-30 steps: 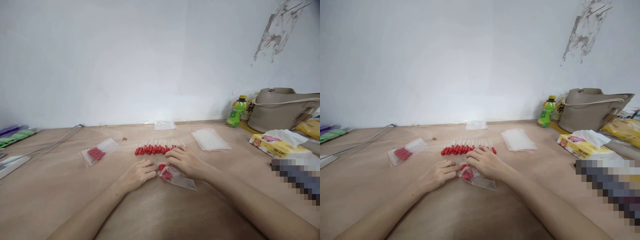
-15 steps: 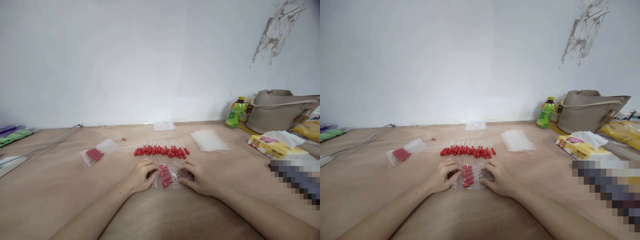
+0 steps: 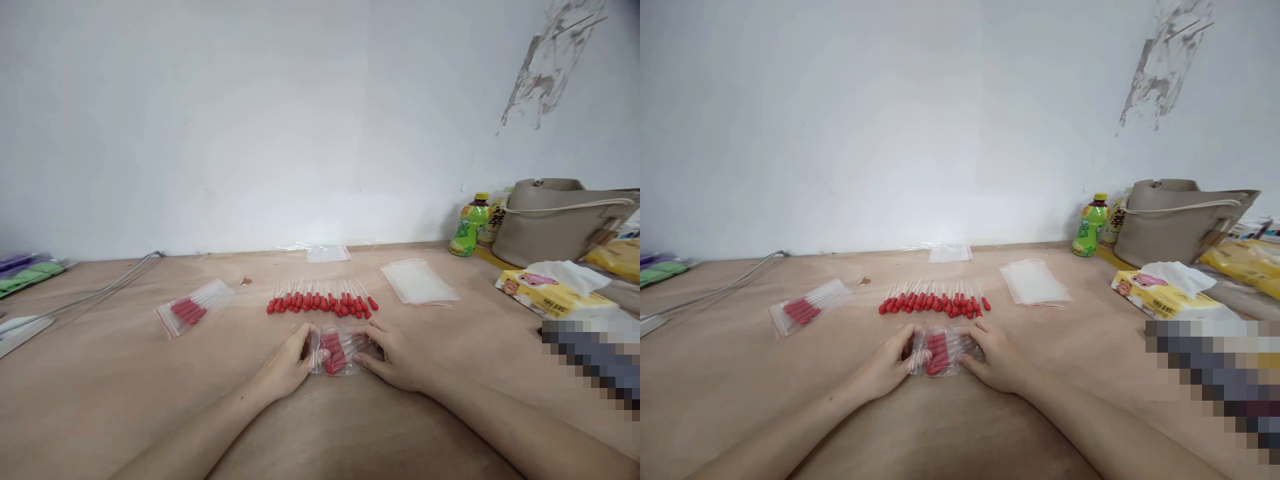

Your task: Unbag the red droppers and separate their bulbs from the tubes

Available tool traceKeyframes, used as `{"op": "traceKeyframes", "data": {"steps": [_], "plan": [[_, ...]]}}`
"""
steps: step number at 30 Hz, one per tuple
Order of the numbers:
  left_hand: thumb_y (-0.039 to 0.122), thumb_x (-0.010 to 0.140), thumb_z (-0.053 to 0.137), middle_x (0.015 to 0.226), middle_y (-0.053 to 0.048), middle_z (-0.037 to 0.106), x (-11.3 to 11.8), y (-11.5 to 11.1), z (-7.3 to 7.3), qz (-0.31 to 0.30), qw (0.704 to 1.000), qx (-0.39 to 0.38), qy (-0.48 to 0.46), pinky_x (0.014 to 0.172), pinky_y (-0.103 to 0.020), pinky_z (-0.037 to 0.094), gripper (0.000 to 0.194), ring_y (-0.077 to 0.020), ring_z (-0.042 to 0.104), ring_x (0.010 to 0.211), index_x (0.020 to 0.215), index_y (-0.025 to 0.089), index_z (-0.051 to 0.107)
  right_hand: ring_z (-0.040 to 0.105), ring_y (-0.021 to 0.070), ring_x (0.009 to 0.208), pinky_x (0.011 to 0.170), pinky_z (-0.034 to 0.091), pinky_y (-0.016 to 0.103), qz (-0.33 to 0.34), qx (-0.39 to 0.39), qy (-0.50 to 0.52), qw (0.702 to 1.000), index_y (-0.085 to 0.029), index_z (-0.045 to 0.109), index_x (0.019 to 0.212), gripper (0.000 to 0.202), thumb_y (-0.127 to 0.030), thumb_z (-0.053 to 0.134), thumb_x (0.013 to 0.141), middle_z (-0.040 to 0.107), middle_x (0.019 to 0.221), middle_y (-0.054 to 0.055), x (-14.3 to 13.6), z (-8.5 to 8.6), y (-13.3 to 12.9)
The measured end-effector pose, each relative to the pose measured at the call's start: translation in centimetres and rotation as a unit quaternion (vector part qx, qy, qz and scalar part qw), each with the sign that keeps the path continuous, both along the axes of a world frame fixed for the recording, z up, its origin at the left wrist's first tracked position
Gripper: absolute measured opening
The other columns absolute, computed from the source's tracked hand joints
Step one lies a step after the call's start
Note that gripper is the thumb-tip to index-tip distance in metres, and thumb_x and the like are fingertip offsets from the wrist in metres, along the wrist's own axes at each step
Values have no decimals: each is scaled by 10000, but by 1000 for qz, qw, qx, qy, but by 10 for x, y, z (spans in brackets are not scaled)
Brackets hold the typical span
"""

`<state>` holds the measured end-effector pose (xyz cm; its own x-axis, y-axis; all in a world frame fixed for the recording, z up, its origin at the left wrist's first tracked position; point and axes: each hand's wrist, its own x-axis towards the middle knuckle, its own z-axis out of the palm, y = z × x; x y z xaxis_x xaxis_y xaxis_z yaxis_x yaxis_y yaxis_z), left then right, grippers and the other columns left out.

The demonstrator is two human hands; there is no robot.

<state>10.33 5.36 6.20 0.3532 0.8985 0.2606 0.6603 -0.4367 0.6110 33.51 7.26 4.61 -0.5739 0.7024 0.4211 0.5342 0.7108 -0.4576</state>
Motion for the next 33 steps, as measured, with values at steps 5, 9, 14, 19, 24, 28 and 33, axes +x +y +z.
{"op": "traceKeyframes", "data": {"steps": [5,9,14,19,24,28,33], "plan": [[253,786,527,782,7,550,1,1,-4,-38,997,-47,-55,583,-213,407,175,-99,482,637,927,169,465,503,158,760,671,406,280,3,-7,11,1000,-175,502,1074,300,-253,543,787,547,898,56,-1,2,-2],[211,817,472,845,-17,568,3,-1,-1,-46,998,-18,-36,632,-233,423,149,-119,516,705,962,179,491,506,162,793,705,412,290,12,-3,16,1000,-187,492,1108,331,-260,545,790,540,936,61,0,0,-1],[170,850,387,887,-45,559,3,-5,3,-63,993,96,37,748,-286,420,181,-158,517,835,978,182,513,507,165,802,709,418,291,13,6,18,1000,-192,480,1130,353,-286,544,796,539,937,62,1,-3,0],[220,858,390,827,-35,546,2,-6,5,-90,989,79,91,691,-282,426,114,-164,502,776,864,173,494,508,176,829,727,419,307,7,4,6,1000,-187,487,1125,345,-289,538,799,534,968,75,2,-3,0],[205,869,375,845,-41,552,2,-7,3,-83,986,108,100,712,-288,430,129,-169,503,808,910,178,493,508,166,810,716,419,294,10,2,10,1000,-189,488,1119,337,-281,539,799,535,949,67,1,-2,-1],[157,857,367,913,-53,564,0,-7,-4,-89,976,162,118,697,-268,461,197,-149,551,784,1006,184,494,506,162,793,709,419,288,12,5,15,1000,-196,485,1121,344,-273,548,792,537,923,56,1,-2,-1],[182,865,410,1068,-67,593,-8,-1,-13,-111,952,250,140,781,-277,494,266,-159,591,929,1117,205,494,506,170,812,715,421,298,19,11,19,1000,-194,478,1136,354,-276,540,798,534,947,69,1,-4,0]]}}
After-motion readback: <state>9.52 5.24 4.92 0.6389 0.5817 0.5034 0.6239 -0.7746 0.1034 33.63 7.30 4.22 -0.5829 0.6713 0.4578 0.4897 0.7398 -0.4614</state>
